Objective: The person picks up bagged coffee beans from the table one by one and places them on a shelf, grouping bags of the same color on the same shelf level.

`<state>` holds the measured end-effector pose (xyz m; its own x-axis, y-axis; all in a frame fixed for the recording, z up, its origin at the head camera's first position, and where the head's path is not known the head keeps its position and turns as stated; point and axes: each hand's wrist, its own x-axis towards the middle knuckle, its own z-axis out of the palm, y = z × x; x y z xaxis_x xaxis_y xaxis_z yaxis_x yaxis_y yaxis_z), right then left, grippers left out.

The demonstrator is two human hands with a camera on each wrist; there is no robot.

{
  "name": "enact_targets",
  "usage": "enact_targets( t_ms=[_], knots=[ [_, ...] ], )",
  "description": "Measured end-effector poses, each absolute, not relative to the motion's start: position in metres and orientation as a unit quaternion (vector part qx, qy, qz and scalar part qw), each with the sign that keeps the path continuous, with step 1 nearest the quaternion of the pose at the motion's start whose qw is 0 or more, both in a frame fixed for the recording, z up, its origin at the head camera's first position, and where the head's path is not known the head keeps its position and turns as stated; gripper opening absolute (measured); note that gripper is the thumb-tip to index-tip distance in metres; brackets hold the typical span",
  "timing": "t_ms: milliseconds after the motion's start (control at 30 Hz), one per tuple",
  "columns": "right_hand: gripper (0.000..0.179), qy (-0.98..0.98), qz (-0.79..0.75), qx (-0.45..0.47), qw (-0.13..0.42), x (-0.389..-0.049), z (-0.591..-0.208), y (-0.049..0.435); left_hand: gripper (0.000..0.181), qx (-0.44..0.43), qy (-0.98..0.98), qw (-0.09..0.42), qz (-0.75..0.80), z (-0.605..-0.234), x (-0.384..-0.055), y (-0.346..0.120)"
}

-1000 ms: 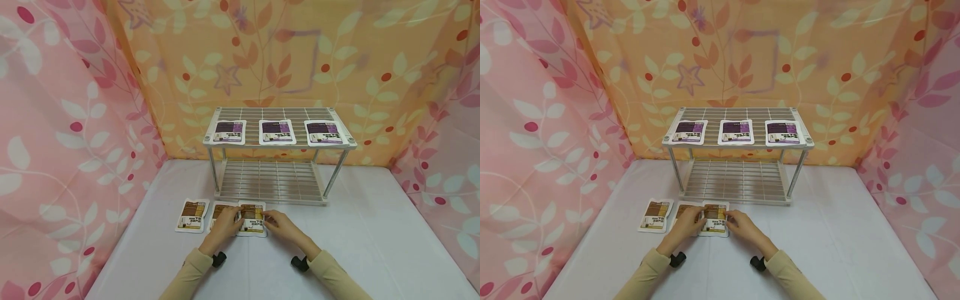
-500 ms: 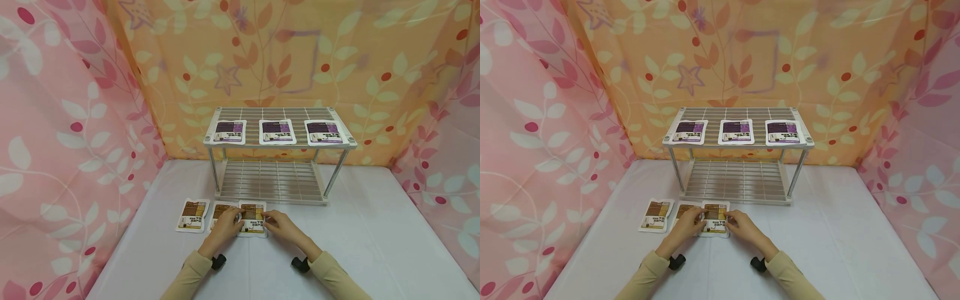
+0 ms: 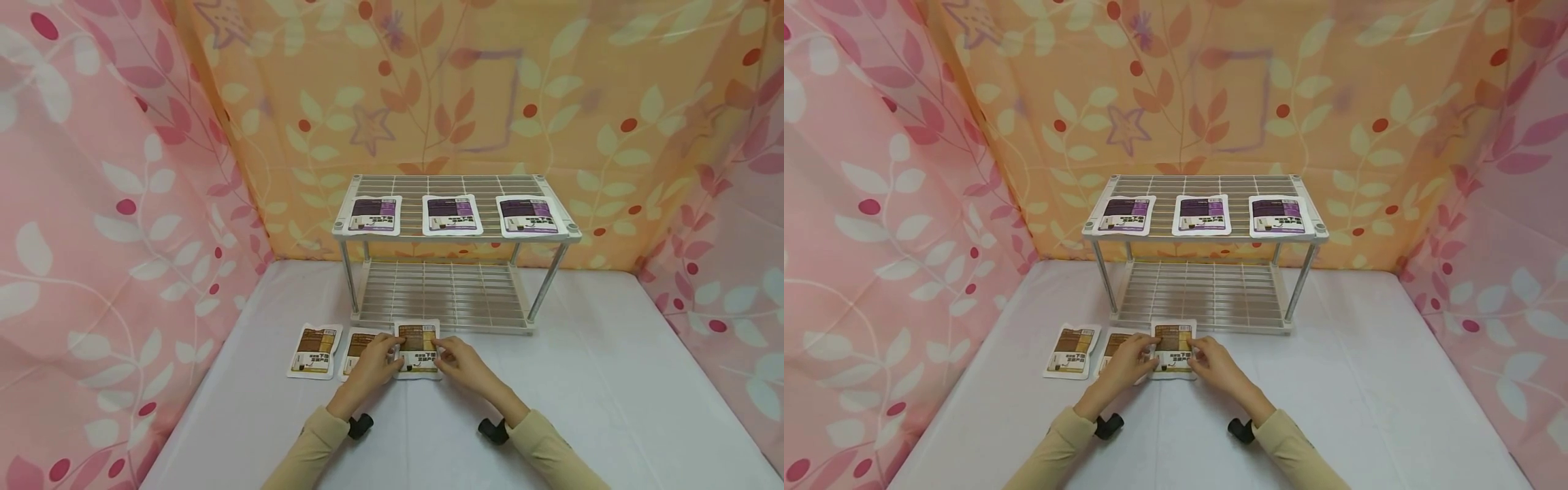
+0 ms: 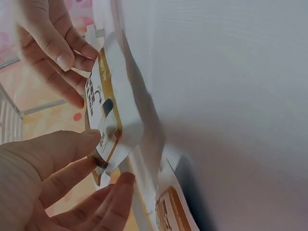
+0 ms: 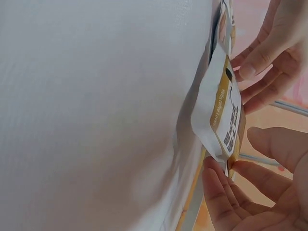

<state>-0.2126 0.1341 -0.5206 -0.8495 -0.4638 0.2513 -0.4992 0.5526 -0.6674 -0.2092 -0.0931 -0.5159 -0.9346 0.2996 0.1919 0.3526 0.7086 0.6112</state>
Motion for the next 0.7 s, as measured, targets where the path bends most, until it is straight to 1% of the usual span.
enact_targets(
  t_ms=[267,400,567,700],
  knots=[
    [0.049,-0.876,0.408,0.256,0.028,-0.216,-0.52,0.144,0.048,-0.196,-0.903,0.032,-0.381,-0.517,-0.217,-0.08],
    [0.057,-0.877,0.414,0.241,0.028,-0.217,-0.519,0.15,0.055,-0.201,-0.9,0.025,-0.387,-0.516,-0.218,-0.071],
    [0.064,-0.889,0.405,0.213,0.027,-0.22,-0.516,0.157,0.066,-0.202,-0.895,0.003,-0.397,-0.515,-0.221,-0.061],
    [0.067,-0.896,0.391,0.206,0.033,-0.222,-0.516,0.162,0.07,-0.198,-0.891,-0.01,-0.408,-0.514,-0.222,-0.053]
  ],
)
